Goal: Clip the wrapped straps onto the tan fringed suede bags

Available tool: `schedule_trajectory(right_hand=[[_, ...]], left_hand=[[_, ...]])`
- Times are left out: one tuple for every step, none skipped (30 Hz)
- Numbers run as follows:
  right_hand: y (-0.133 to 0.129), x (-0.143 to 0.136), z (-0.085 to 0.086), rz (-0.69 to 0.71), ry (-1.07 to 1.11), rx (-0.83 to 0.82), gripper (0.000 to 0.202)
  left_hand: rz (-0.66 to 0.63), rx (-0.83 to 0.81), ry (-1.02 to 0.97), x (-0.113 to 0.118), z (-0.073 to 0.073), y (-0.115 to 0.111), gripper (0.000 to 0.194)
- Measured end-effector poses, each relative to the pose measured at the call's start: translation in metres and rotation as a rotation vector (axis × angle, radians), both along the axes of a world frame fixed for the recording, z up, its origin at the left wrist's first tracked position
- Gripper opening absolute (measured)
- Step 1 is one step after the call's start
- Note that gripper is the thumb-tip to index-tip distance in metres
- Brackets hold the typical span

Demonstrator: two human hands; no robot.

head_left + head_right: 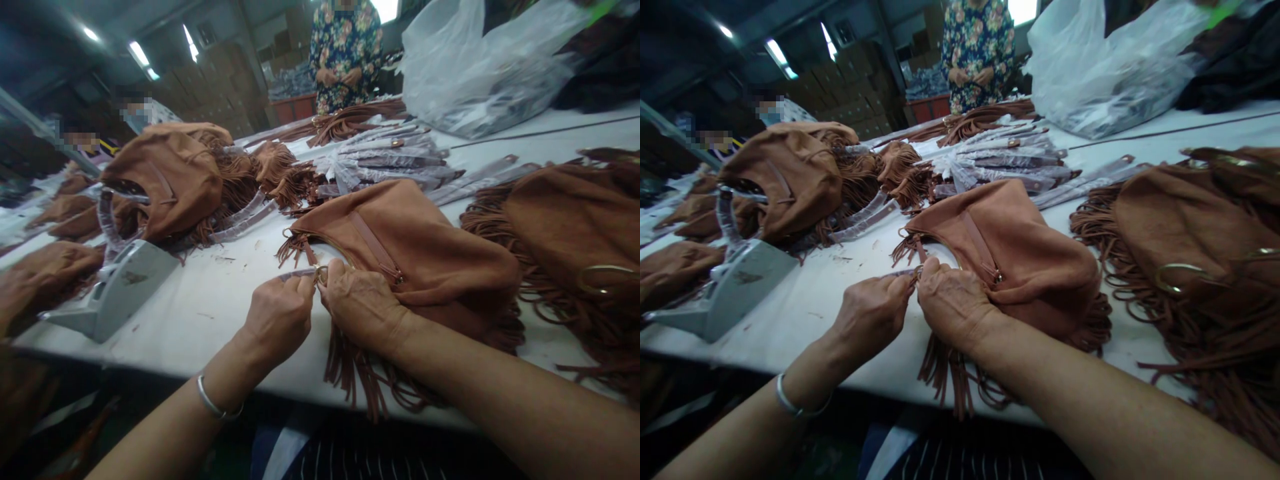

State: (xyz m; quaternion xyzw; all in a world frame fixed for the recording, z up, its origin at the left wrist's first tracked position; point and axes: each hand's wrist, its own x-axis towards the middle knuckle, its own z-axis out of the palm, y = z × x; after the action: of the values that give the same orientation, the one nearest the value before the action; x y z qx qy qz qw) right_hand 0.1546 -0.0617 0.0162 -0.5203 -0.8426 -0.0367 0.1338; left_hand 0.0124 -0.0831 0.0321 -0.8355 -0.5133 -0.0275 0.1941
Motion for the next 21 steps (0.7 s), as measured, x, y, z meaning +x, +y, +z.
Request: schedule_trajectory(right_hand=[[0.0002, 0.0001, 0.0003, 0.000, -0.002, -0.016, 0.020], [0.0005, 0.0002, 0.0007, 0.002, -0.006, -0.030, 0.021], [0.0009, 0.0004, 0.0010, 0.006, -0.007, -0.039, 0.021], [0.0014, 0.0006, 0.0012, 0.013, -0.004, -0.044, 0.022], [0.0019, 0.0009, 0.0014, 0.018, 0.004, -0.046, 0.022], [0.0024, 0.0011, 0.0017, 0.021, 0.016, -0.048, 0.022], [0.0028, 0.0014, 0.0019, 0.022, 0.029, -0.053, 0.022], [0.0031, 0.0017, 0.0021, 0.020, 0.041, -0.059, 0.021], [0.0033, 0.0020, 0.0022, 0.017, 0.050, -0.063, 0.020], [0.0033, 0.0024, 0.0024, 0.012, 0.056, -0.063, 0.019], [0.0031, 0.0027, 0.0024, 0.008, 0.062, -0.061, 0.018], [0.0029, 0.0029, 0.0023, 0.006, 0.068, -0.057, 0.018], [0.0026, 0.0030, 0.0021, 0.003, 0.075, -0.053, 0.019], [0.0022, 0.0030, 0.0017, 0.000, 0.081, -0.050, 0.019], [0.0017, 0.0029, 0.0012, -0.001, 0.084, -0.048, 0.019], [0.0013, 0.0026, 0.0006, 0.004, 0.082, -0.048, 0.019], [0.0008, 0.0022, 0.0000, 0.010, 0.076, -0.049, 0.020], [0.0004, 0.0017, -0.0004, 0.015, 0.068, -0.050, 0.021], [0.0001, 0.0013, -0.0005, 0.018, 0.061, -0.053, 0.022], [0.0000, 0.0012, -0.0004, 0.023, 0.058, -0.058, 0.022], [0.0002, 0.0014, 0.0001, 0.025, 0.058, -0.062, 0.023]], left_hand=[[-0.014, 0.016, 0.015, -0.0001, -0.0005, 0.0002, 0.015], [-0.028, 0.029, 0.027, -0.0004, -0.0013, 0.0003, 0.014], [-0.041, 0.042, 0.036, -0.0010, -0.0023, 0.0005, 0.014], [-0.054, 0.056, 0.041, -0.0017, -0.0036, 0.0007, 0.014], [-0.064, 0.067, 0.040, -0.0026, -0.0048, 0.0010, 0.014], [-0.073, 0.073, 0.030, -0.0034, -0.0060, 0.0015, 0.014], [-0.081, 0.072, 0.008, -0.0042, -0.0068, 0.0022, 0.014], [-0.087, 0.060, -0.022, -0.0048, -0.0072, 0.0029, 0.015], [-0.092, 0.040, -0.061, -0.0053, -0.0071, 0.0037, 0.015], [-0.096, 0.019, -0.103, -0.0057, -0.0067, 0.0045, 0.015], [-0.101, 0.001, -0.143, -0.0059, -0.0059, 0.0052, 0.015], [-0.108, -0.014, -0.174, -0.0062, -0.0050, 0.0058, 0.016], [-0.116, -0.023, -0.196, -0.0064, -0.0041, 0.0062, 0.016], [-0.125, -0.028, -0.211, -0.0066, -0.0034, 0.0065, 0.017], [-0.133, -0.032, -0.224, -0.0067, -0.0030, 0.0067, 0.017], [-0.136, -0.038, -0.240, -0.0069, -0.0028, 0.0068, 0.018], [-0.135, -0.045, -0.266, -0.0070, -0.0030, 0.0068, 0.019], [-0.130, -0.053, -0.303, -0.0072, -0.0032, 0.0067, 0.019], [-0.123, -0.061, -0.351, -0.0073, -0.0035, 0.0067, 0.019], [-0.117, -0.070, -0.408, -0.0074, -0.0037, 0.0067, 0.019], [-0.108, -0.083, -0.470, -0.0076, -0.0036, 0.0066, 0.019]])
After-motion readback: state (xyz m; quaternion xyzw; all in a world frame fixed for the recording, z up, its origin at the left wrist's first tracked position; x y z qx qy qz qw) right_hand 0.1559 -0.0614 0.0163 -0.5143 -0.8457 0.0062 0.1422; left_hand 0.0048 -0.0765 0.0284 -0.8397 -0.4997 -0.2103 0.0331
